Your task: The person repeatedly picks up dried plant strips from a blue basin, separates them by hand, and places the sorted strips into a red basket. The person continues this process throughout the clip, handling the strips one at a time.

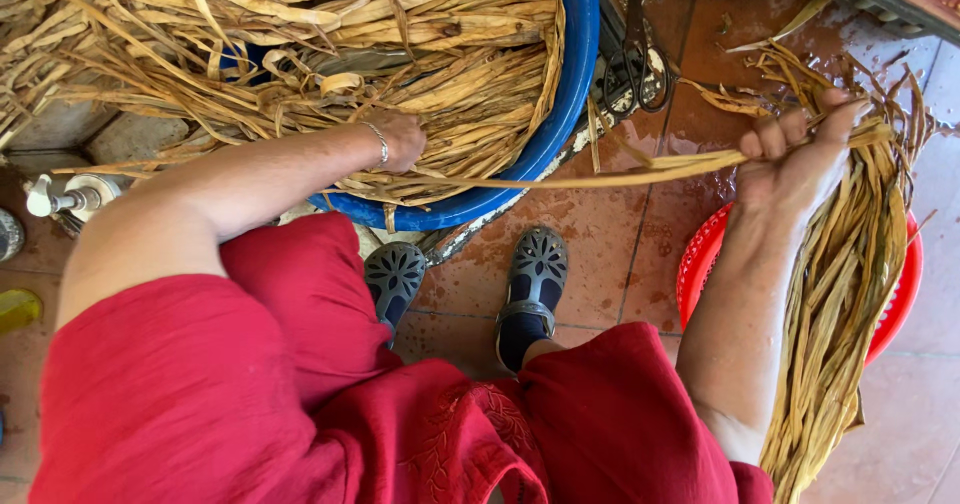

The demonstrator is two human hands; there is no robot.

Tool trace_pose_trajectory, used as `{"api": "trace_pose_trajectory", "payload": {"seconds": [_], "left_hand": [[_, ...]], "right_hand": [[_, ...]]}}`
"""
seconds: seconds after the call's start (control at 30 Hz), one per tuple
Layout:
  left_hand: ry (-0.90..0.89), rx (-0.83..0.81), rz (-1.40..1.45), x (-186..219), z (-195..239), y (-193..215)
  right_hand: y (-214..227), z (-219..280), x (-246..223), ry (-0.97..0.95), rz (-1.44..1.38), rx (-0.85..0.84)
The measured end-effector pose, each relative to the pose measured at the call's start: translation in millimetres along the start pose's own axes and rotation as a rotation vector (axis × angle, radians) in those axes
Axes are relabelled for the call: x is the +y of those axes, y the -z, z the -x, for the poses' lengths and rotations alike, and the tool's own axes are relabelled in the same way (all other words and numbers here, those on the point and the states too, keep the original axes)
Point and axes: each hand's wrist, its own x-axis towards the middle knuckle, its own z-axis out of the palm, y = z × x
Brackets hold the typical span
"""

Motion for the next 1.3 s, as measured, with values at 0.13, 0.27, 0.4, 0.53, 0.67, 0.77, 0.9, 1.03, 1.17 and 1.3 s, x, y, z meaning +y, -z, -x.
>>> {"api": "trace_pose_trajectory", "payload": {"seconds": [0.13,0.27,0.4,0.53,0.67,0.77,0.9,1.03,1.17,1.3], "left_hand": [[0.018,0.126,-0.091,3,-14,-8],[0.059,0.061,0.196,1,-4,5],[-0.021,0.435,0.717,10,12,62],[-0.494,0.705,1.085,69,21,125],[-0.736,0.638,1.305,135,38,156],[-0.7,0.532,1.304,158,47,174],[-0.567,0.394,1.25,178,43,187],[-0.623,0.458,1.192,195,33,190],[-0.531,0.354,0.994,200,36,188],[-0.518,0.298,1.053,198,44,184]], "right_hand": [[-17,20,-5,-0.019,0.035,-0.055],[-27,30,4,-0.079,0.154,-0.128],[-50,45,24,-0.245,0.21,-0.193],[-76,68,55,-0.32,0.419,-0.352],[-89,82,72,-0.238,0.213,-0.416],[-92,83,66,-0.105,0.188,-0.35],[-94,84,56,-0.12,0.132,-0.345],[-95,81,54,-0.151,0.173,-0.424],[-96,77,54,-0.183,0.05,-0.253],[-98,65,51,-0.251,0.018,-0.011]]}}
